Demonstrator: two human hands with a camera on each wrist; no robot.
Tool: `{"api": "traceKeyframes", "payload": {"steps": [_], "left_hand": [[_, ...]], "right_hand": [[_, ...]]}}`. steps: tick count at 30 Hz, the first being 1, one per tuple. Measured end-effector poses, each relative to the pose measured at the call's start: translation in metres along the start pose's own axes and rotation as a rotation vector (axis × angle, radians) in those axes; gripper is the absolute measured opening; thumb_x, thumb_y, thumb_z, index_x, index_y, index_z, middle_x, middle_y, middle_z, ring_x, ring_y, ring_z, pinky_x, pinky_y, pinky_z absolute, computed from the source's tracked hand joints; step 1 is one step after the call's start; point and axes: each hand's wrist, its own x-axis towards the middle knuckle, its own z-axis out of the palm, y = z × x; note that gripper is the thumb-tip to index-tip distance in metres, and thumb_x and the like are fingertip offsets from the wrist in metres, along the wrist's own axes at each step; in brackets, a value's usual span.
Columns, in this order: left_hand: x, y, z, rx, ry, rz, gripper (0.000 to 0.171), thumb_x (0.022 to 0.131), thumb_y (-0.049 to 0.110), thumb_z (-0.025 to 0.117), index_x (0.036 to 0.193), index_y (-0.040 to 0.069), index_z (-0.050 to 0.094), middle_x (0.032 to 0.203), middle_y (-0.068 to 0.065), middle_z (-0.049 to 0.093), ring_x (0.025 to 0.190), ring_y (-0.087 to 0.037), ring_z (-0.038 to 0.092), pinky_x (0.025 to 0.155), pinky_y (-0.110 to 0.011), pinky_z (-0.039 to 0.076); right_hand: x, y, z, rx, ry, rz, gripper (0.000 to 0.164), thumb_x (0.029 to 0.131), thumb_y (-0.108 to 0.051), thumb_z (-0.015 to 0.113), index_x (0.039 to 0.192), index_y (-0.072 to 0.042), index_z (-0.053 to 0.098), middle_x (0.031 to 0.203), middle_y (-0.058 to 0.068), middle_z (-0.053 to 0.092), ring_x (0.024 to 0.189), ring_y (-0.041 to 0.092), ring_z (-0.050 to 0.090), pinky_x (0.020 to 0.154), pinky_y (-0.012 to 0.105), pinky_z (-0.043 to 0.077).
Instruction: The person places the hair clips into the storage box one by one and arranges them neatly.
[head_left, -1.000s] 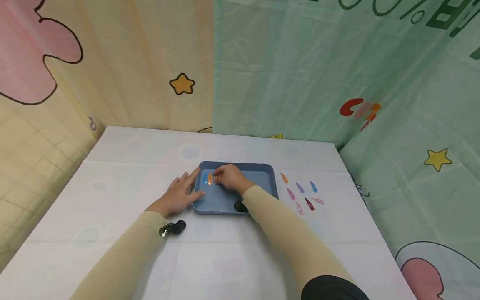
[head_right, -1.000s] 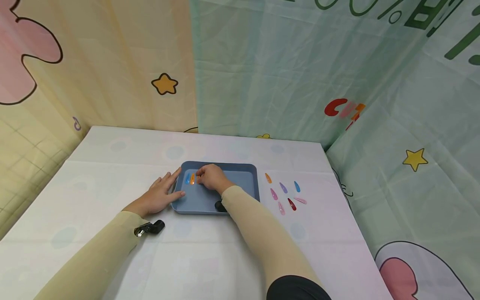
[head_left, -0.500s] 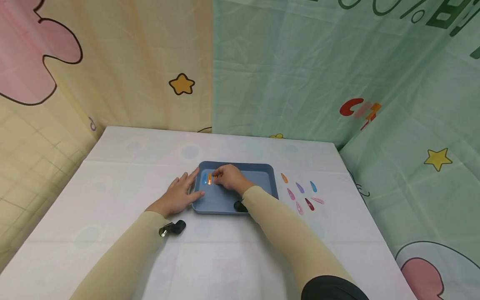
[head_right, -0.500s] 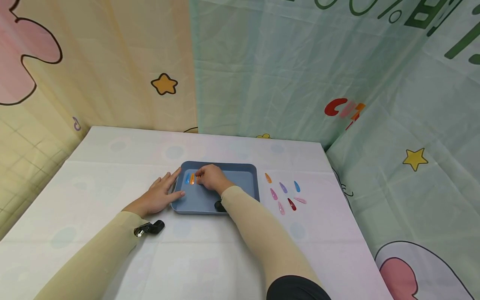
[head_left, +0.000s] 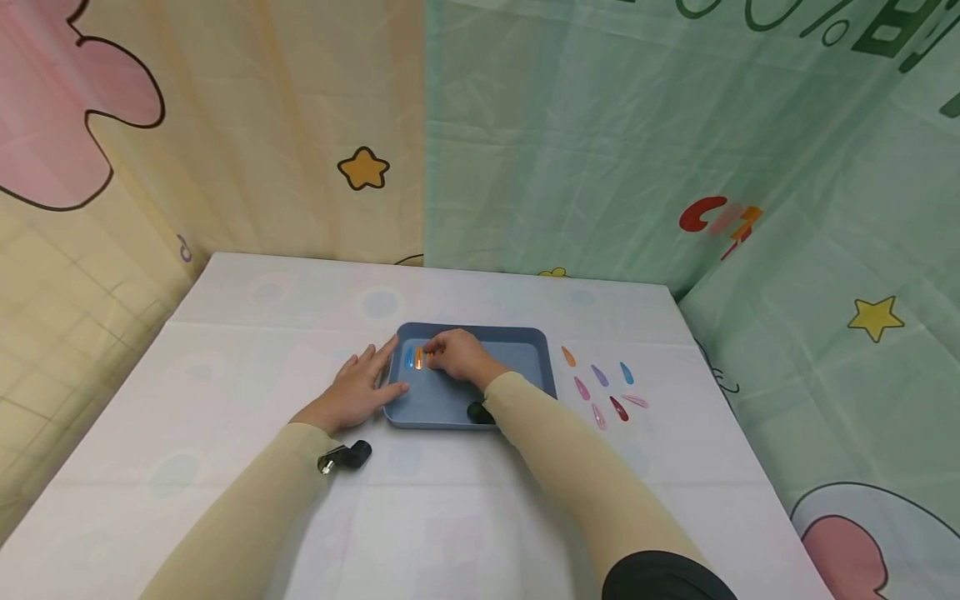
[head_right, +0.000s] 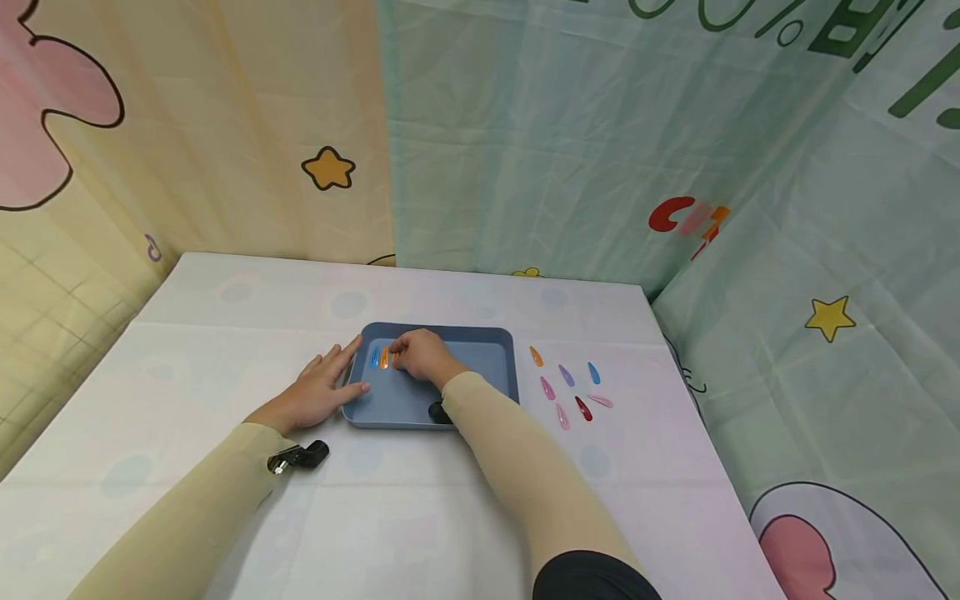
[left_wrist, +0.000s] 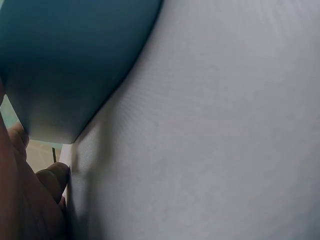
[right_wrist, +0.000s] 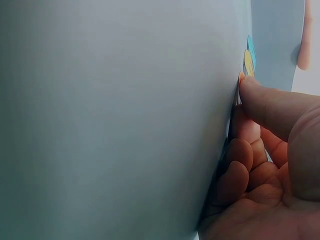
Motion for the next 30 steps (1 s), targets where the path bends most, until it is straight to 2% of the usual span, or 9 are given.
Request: {"api": "traceKeyframes", "payload": {"steps": [7,18,24,30], "left_hand": [[0.0003,-0.0002,0.0004,0.003,0.001,-0.004,0.092,0.102,0.061,0.059,0.171,0.031,0.007,0.176,-0.02,0.017,0.164,-0.046,0.004,0.131,-0.066,-0.001],[0.0007,-0.0004,0.0007,0.005,-0.001,-0.01,0.092,0.102,0.061,0.059,0.171,0.031,0.008,0.176,-0.021,0.017,0.164,-0.046,0.004,0.131,-0.067,-0.001],[0.0001,0.0001,-0.0007,0.001,-0.003,-0.011,0.092,0.102,0.06,0.06,0.171,0.031,0.007,0.176,-0.021,0.017,0.164,-0.046,0.004,0.131,-0.066,-0.001],[-0.0002,0.0001,-0.0004,0.001,-0.005,-0.011,0.092,0.102,0.061,0.059,0.171,0.032,0.007,0.176,-0.021,0.016,0.164,-0.047,0.004,0.131,-0.067,-0.001]], "right_hand": [[0.0002,0.0001,0.0002,-0.001,0.001,-0.006,0.027,0.099,-0.021,0.076,0.125,-0.014,0.078,0.089,-0.002,0.07,0.075,0.01,0.055,0.063,0.02,0.042],[0.0024,0.0025,0.0007,-0.001,-0.003,-0.016,0.028,0.098,-0.02,0.076,0.126,-0.015,0.078,0.099,0.0,0.074,0.08,0.011,0.057,0.066,0.02,0.044],[0.0026,0.0039,-0.002,0.041,-0.003,-0.014,0.027,0.097,-0.02,0.077,0.125,-0.015,0.079,0.1,0.001,0.075,0.079,0.01,0.059,0.065,0.02,0.045],[0.0052,0.0075,-0.0074,0.076,-0.007,-0.028,0.031,0.097,-0.023,0.078,0.126,-0.015,0.078,0.11,0.004,0.079,0.088,0.012,0.065,0.072,0.023,0.052]]}}
